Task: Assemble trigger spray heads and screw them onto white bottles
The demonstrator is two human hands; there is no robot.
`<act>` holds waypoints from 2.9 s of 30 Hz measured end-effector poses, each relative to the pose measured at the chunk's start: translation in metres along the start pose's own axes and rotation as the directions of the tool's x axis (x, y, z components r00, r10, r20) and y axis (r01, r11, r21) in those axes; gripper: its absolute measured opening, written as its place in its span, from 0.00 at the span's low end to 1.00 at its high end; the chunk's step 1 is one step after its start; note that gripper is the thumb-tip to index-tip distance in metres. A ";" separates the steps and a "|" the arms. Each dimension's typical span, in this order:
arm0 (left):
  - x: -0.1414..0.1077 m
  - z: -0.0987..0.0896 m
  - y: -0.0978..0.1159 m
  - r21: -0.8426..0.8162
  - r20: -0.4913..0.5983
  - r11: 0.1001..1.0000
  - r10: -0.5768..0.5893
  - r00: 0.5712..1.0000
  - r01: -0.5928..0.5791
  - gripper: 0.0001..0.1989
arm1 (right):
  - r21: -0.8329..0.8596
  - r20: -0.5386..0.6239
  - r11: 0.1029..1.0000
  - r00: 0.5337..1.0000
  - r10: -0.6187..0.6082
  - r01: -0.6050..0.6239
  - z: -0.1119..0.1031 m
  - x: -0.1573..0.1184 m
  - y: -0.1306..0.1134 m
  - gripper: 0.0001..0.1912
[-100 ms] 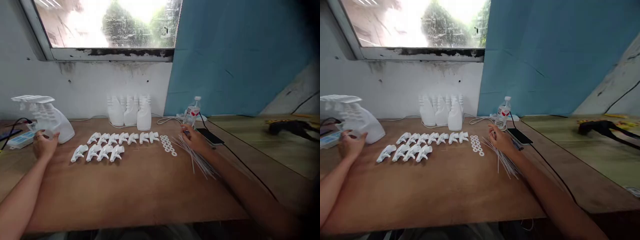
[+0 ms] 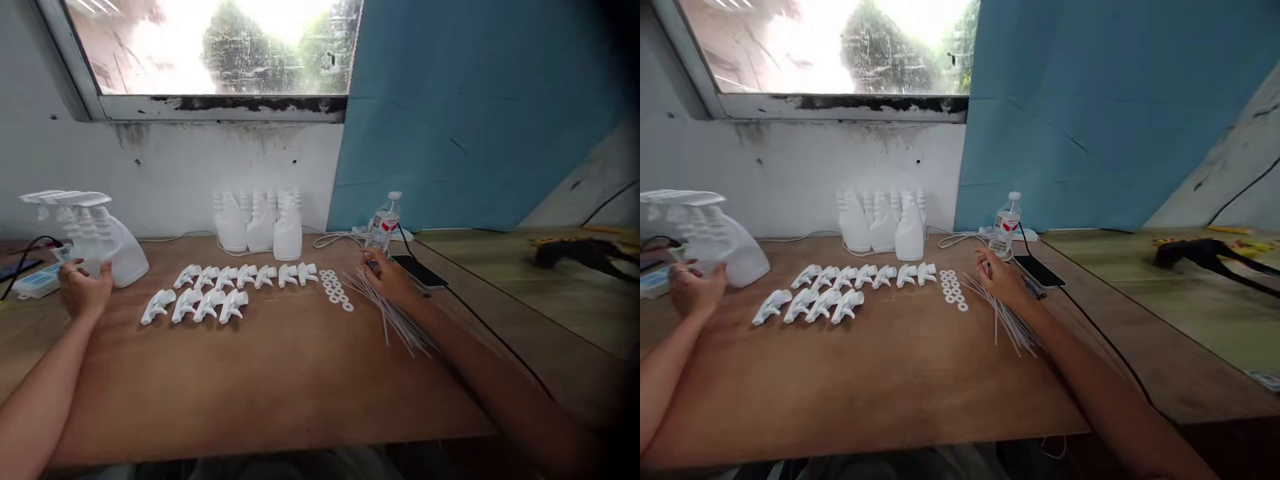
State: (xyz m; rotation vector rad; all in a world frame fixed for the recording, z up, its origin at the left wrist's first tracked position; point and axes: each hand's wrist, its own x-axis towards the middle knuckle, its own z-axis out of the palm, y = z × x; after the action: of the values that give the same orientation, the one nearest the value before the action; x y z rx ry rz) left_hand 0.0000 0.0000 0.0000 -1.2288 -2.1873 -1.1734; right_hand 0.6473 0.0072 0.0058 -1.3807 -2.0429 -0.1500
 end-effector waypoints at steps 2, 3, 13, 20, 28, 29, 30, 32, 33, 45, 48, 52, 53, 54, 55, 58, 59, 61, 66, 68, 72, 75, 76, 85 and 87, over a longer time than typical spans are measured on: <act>-0.001 -0.004 0.010 0.027 -0.059 0.999 -0.027 0.998 0.029 0.27 | -0.001 -0.002 1.000 1.000 -0.016 0.016 -0.001 -0.001 -0.003 0.21; -0.003 -0.007 0.017 0.036 -0.079 0.999 -0.016 0.997 0.019 0.25 | 0.001 -0.002 1.000 1.000 -0.023 0.023 -0.001 -0.001 -0.004 0.21; -0.080 -0.013 0.122 -0.353 0.151 0.523 0.850 0.505 -0.776 0.11 | -0.114 0.187 0.992 0.982 -0.024 0.046 0.002 -0.002 -0.013 0.13; -0.126 -0.026 0.157 -0.448 0.185 0.245 0.966 0.179 -0.860 0.20 | -0.012 0.416 0.975 0.888 -0.196 0.222 0.000 -0.006 -0.020 0.09; -0.129 -0.020 0.153 -0.435 0.113 0.050 0.994 0.001 -0.899 0.10 | 0.120 0.541 0.936 0.769 -0.340 0.330 -0.001 -0.008 -0.029 0.10; -0.130 -0.020 0.154 -0.421 0.101 0.038 0.995 -0.005 -0.906 0.08 | 0.125 0.545 0.936 0.765 -0.343 0.330 -0.002 -0.008 -0.029 0.10; -0.131 -0.019 0.154 -0.404 0.088 0.027 0.996 -0.010 -0.914 0.06 | 0.131 0.550 0.935 0.760 -0.345 0.330 -0.002 -0.008 -0.029 0.10; -0.134 -0.020 0.156 -0.381 0.049 0.008 0.999 -0.012 -0.925 0.04 | 0.143 0.558 0.933 0.752 -0.351 0.330 -0.001 -0.008 -0.029 0.10; -0.136 -0.021 0.158 -0.382 0.025 0.001 1.000 -0.009 -0.924 0.05 | 0.147 0.562 0.932 0.748 -0.354 0.331 -0.001 -0.008 -0.028 0.10; -0.188 -0.043 0.175 -0.734 -0.117 0.012 0.983 0.145 -0.679 0.14 | 0.245 0.583 0.927 0.721 -0.375 0.284 -0.005 -0.009 -0.045 0.07; -0.198 -0.044 0.178 -0.822 -0.018 0.078 0.986 0.163 -0.565 0.14 | 0.293 0.616 0.932 0.703 -0.356 0.215 -0.005 -0.008 -0.044 0.06; -0.206 -0.040 0.186 -0.888 0.058 0.130 0.983 0.174 -0.440 0.12 | 0.300 0.641 0.947 0.710 -0.291 0.117 -0.003 -0.006 -0.044 0.06; -0.208 -0.038 0.188 -0.896 0.080 0.148 0.981 0.177 -0.418 0.11 | 0.297 0.646 0.950 0.712 -0.275 0.098 -0.003 -0.006 -0.044 0.08; -0.209 -0.037 0.190 -0.902 0.099 0.165 0.979 0.180 -0.398 0.11 | 0.296 0.648 0.951 0.713 -0.266 0.086 -0.002 -0.006 -0.044 0.10; -0.210 -0.035 0.192 -0.908 0.117 0.179 0.976 0.182 -0.378 0.11 | 0.300 0.648 0.950 0.713 -0.268 0.084 -0.002 -0.006 -0.045 0.12; -0.212 -0.032 0.198 -0.921 0.159 0.214 0.969 0.188 -0.326 0.10 | 0.318 0.640 0.943 0.712 -0.289 0.096 0.001 -0.007 -0.043 0.13; -0.213 -0.031 0.201 -0.919 0.178 0.233 0.965 0.193 -0.318 0.09 | 0.323 0.638 0.942 0.714 -0.288 0.091 0.003 -0.007 -0.042 0.12; -0.216 -0.030 0.208 -0.905 0.226 0.283 0.952 0.205 -0.317 0.10 | 0.335 0.625 0.939 0.729 -0.278 0.071 0.005 -0.007 -0.041 0.10; -0.224 -0.025 0.228 -0.881 0.337 0.391 0.914 0.226 -0.267 0.09 | 0.380 0.484 0.924 0.840 -0.244 0.049 0.003 -0.009 -0.054 0.08; -0.226 -0.024 0.233 -0.890 0.341 0.389 0.914 0.220 -0.237 0.06 | 0.428 0.343 0.900 0.906 -0.250 0.086 0.001 -0.012 -0.067 0.09; -0.226 -0.022 0.232 -0.918 0.312 0.352 0.925 0.215 -0.183 0.05 | 0.495 0.040 0.822 0.938 -0.344 0.281 0.006 -0.025 -0.096 0.06; -0.227 -0.022 0.228 -0.894 0.380 0.416 0.902 0.206 -0.168 0.07 | 0.466 -0.062 0.759 0.873 -0.484 0.454 0.013 -0.035 -0.110 0.04; -0.227 -0.022 0.227 -0.878 0.416 0.450 0.886 0.205 -0.163 0.09 | 0.446 -0.064 0.741 0.843 -0.533 0.502 0.015 -0.038 -0.113 0.04; -0.227 -0.024 0.225 -0.845 0.460 0.499 0.862 0.214 -0.191 0.16 | 0.367 -0.006 0.684 0.737 -0.676 0.631 0.013 -0.041 -0.111 0.08; -0.226 -0.024 0.225 -0.855 0.422 0.465 0.881 0.212 -0.232 0.15 | 0.376 0.011 0.676 0.727 -0.687 0.633 0.012 -0.042 -0.110 0.10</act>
State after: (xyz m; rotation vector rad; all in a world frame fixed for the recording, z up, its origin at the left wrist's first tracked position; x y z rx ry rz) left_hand 0.3098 -0.0762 -0.0241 -3.2513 -1.2023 -0.9843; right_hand 0.5564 -0.0684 0.0011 -0.3829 -2.4746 0.0161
